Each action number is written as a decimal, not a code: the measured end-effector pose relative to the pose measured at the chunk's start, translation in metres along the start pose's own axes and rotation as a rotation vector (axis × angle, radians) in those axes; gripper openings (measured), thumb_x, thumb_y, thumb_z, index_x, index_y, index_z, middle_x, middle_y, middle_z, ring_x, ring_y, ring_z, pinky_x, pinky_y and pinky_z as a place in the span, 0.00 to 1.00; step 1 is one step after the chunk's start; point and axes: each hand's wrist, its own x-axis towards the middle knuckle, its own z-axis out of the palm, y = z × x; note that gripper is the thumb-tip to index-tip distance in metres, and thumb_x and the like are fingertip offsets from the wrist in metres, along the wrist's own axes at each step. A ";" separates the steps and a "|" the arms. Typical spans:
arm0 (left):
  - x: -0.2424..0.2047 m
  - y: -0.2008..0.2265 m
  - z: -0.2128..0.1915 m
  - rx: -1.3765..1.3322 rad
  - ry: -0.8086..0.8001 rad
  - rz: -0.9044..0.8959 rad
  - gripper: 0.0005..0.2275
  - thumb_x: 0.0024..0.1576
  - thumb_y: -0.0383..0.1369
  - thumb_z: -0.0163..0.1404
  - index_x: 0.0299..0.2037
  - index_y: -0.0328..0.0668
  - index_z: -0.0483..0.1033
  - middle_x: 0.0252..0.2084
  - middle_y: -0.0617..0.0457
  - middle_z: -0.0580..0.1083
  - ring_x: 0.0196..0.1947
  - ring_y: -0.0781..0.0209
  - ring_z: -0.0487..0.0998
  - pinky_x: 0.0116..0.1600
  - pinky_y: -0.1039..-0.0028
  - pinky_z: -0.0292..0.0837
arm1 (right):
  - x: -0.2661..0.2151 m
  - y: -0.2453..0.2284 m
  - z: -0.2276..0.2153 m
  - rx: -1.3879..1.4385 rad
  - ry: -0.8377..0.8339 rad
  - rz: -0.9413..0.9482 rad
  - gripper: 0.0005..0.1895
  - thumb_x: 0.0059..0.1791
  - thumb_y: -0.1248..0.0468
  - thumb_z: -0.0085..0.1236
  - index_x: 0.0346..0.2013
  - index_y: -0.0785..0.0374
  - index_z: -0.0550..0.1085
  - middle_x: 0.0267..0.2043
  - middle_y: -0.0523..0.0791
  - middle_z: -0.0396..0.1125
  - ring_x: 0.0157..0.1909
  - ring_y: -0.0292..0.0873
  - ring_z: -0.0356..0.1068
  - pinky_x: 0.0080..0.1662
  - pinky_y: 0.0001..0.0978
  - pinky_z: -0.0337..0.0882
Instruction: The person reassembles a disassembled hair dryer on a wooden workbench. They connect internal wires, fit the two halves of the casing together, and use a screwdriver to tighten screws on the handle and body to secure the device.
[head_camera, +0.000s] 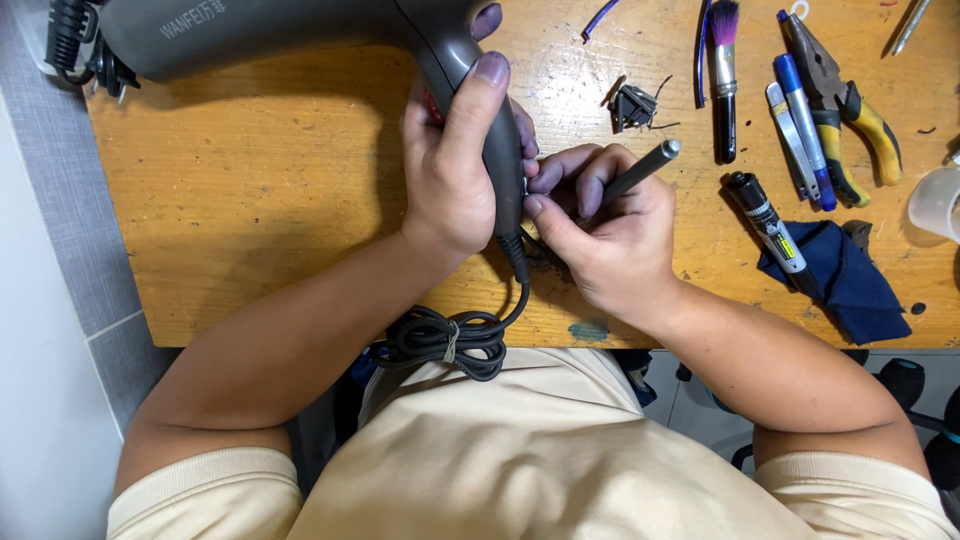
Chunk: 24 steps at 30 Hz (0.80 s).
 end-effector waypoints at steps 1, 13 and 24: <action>0.000 -0.001 0.000 0.001 0.003 0.010 0.24 0.68 0.45 0.55 0.72 0.46 0.75 0.24 0.42 0.75 0.19 0.54 0.75 0.30 0.66 0.76 | 0.000 0.000 -0.002 0.015 0.000 0.050 0.22 0.57 0.76 0.66 0.36 0.54 0.61 0.48 0.53 0.75 0.58 0.49 0.79 0.68 0.44 0.80; -0.005 0.000 0.006 -0.021 0.002 0.064 0.23 0.68 0.42 0.55 0.70 0.39 0.75 0.25 0.42 0.74 0.21 0.54 0.73 0.31 0.65 0.76 | 0.007 0.023 -0.009 0.533 0.093 0.408 0.21 0.54 0.80 0.69 0.35 0.58 0.66 0.48 0.51 0.81 0.49 0.46 0.81 0.52 0.41 0.85; -0.003 -0.001 -0.001 -0.039 -0.049 0.050 0.21 0.71 0.42 0.53 0.71 0.44 0.75 0.26 0.39 0.75 0.21 0.51 0.74 0.30 0.64 0.74 | 0.010 0.007 -0.013 0.346 0.002 0.315 0.22 0.56 0.78 0.68 0.33 0.56 0.63 0.49 0.52 0.77 0.39 0.46 0.76 0.45 0.37 0.87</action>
